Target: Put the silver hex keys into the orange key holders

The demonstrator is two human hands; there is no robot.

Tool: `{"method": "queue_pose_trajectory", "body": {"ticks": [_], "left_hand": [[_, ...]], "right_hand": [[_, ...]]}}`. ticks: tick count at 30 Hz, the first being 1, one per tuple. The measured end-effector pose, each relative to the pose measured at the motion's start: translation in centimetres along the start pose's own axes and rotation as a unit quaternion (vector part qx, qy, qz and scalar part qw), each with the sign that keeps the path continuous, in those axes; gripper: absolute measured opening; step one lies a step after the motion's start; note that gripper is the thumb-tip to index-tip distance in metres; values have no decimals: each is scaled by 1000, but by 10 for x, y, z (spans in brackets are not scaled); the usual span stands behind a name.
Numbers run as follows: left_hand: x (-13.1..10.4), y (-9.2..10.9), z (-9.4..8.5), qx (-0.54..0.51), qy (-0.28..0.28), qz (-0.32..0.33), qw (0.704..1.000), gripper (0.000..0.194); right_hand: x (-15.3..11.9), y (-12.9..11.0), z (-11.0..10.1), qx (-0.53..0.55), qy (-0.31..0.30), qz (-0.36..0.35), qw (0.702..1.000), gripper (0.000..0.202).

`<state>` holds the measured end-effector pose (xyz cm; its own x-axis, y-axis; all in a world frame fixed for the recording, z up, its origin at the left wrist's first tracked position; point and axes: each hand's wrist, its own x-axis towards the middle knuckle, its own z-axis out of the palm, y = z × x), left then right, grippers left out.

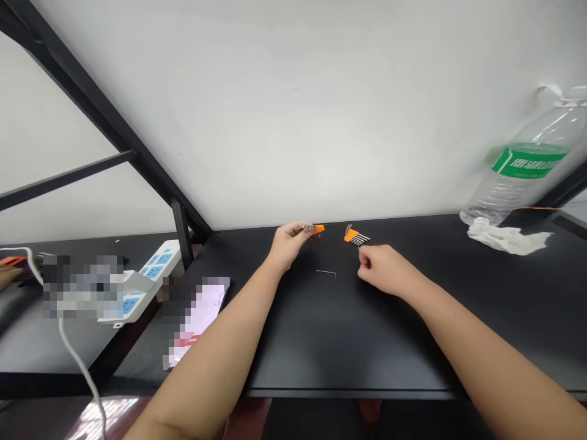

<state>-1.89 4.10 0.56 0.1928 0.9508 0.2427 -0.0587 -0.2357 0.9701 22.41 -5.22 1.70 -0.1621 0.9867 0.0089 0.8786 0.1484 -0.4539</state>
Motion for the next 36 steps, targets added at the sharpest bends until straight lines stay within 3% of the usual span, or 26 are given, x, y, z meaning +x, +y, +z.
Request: {"method": "queue_pose_trajectory", "body": {"ticks": [5,9,12,14,17,20,24,26,29,33,36], "left_hand": [[9,-3,-23,-37,-6,-53,998,43],[13,1,-47,-42,-3,-79,996,42],[19,5,-65,-67,47,-68,994,40],[24,6,-74,-63,35,-56,996,38],[30,7,-87,-31,22,-60,997,37],[34,5,-104,-4,24,-66,998,42],[39,7,-126,47,40,-69,996,49],[38,12,-128,68,46,-79,994,53],[29,21,-105,55,8,-84,995,51],[0,28,-33,11,-51,-79,995,46],[-19,22,18,-11,-91,-63,994,41]], "right_hand": [[2,-1,4,70,41,-39,996,11],[2,-6,2,149,50,-79,984,22],[1,-8,-1,190,62,-56,978,20],[1,-8,-3,237,53,-15,970,19],[2,-7,-4,340,18,13,940,21],[4,-7,-1,428,3,-12,904,29],[5,-10,4,500,53,-56,862,20],[4,-11,5,521,88,-69,846,19],[2,-14,2,511,133,-65,847,22],[-3,-16,-8,439,206,-82,870,20],[-5,-17,-14,432,240,-84,865,19]]}}
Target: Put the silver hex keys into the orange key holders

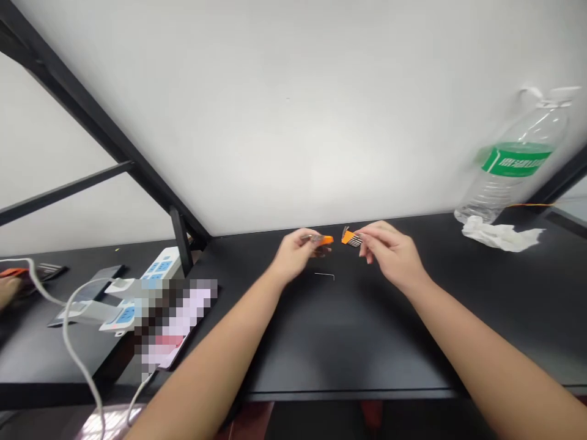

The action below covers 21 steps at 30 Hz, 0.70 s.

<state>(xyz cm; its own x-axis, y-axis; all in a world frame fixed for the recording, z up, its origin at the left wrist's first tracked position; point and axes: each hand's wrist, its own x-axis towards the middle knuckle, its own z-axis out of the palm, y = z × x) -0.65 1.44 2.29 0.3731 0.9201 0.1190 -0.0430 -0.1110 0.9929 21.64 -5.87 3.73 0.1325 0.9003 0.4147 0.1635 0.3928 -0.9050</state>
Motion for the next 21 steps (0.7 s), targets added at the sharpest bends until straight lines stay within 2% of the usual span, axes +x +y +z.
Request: {"method": "queue_pose_trajectory", "body": {"ticks": [2,5,10,14,21], "left_hand": [[-3,-6,20,8,-10,14,1000,37],[-6,-12,31,24,-27,32,999,34],[-17,-10,28,35,-27,70,997,28],[-23,-9,27,52,-52,67,995,24],[-24,-17,26,60,-96,73,991,20]], "right_hand": [[1,-1,-1,12,6,-3,1000,19],[2,2,1,28,-3,-16,999,19],[0,7,4,8,-61,-43,997,20],[-1,9,5,9,-96,-41,995,20],[0,10,7,-5,-118,-19,993,20]]}}
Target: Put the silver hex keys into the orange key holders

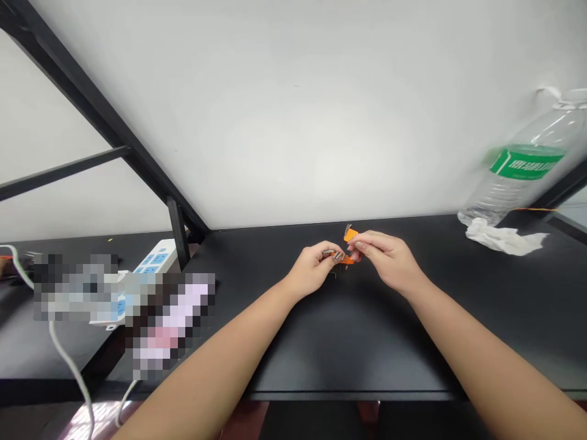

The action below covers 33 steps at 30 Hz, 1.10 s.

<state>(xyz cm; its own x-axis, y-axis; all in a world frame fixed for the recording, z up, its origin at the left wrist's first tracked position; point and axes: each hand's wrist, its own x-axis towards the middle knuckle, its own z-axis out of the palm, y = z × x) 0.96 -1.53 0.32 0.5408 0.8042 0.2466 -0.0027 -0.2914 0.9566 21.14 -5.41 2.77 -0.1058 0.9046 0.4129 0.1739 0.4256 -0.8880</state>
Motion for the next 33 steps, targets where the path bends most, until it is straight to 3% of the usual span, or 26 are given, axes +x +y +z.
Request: {"method": "queue_pose_trajectory", "body": {"ticks": [10,18,22,29,33], "left_hand": [[-1,4,4,-50,-1,-7,999,20],[-2,6,8,-117,5,-26,993,28],[-1,6,10,-148,37,-43,987,32],[2,1,10,-114,126,-5,985,31],[1,1,11,-127,116,-18,985,33]], "right_hand": [[0,3,-3,-11,-40,4,999,21],[1,1,-9,-88,-73,-36,993,25],[0,0,-7,-154,-93,-86,980,30],[-6,10,4,-224,-53,-128,965,36],[-7,16,14,-238,-33,-126,963,34]]}}
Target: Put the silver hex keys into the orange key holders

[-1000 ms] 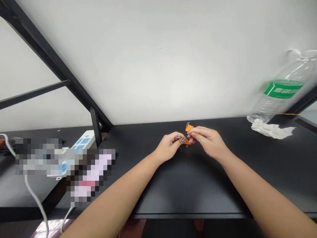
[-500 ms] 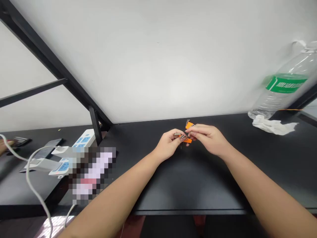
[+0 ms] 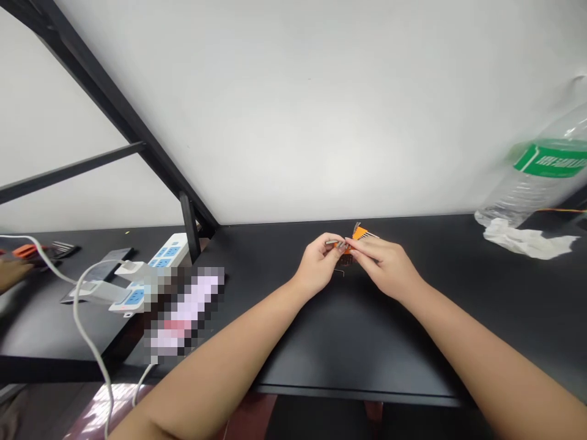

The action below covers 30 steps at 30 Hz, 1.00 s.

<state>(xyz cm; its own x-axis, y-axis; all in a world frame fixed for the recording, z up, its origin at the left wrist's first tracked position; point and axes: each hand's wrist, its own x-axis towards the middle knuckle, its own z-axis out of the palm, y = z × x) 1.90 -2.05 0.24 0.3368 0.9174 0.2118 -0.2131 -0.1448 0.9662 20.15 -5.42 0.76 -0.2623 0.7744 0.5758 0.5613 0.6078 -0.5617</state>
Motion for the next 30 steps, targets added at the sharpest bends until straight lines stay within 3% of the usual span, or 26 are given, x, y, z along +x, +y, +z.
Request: {"method": "queue_pose_trajectory", "body": {"ticks": [5,11,14,16,19,22,27,30], "left_hand": [[-2,0,2,-45,-31,-40,998,36],[3,1,-5,-11,-33,-36,999,36],[7,6,-11,-1,7,-10,1000,37],[11,10,-15,-13,49,6,999,42],[17,14,-23,-21,111,24,993,48],[21,11,-29,-12,130,29,991,41],[21,4,-32,19,121,9,992,28],[19,0,-30,18,88,2,996,29]], "right_hand": [[0,0,7,-18,37,16,999,32],[3,-3,13,-11,-74,66,995,49],[1,-3,20,13,-78,114,990,55],[-1,-4,26,-9,-105,121,987,49],[-3,-8,34,-94,-187,60,976,27],[-2,-14,37,-176,-220,13,959,18],[1,-14,24,-209,-246,91,942,14],[1,-11,14,-197,-253,131,938,12]]}}
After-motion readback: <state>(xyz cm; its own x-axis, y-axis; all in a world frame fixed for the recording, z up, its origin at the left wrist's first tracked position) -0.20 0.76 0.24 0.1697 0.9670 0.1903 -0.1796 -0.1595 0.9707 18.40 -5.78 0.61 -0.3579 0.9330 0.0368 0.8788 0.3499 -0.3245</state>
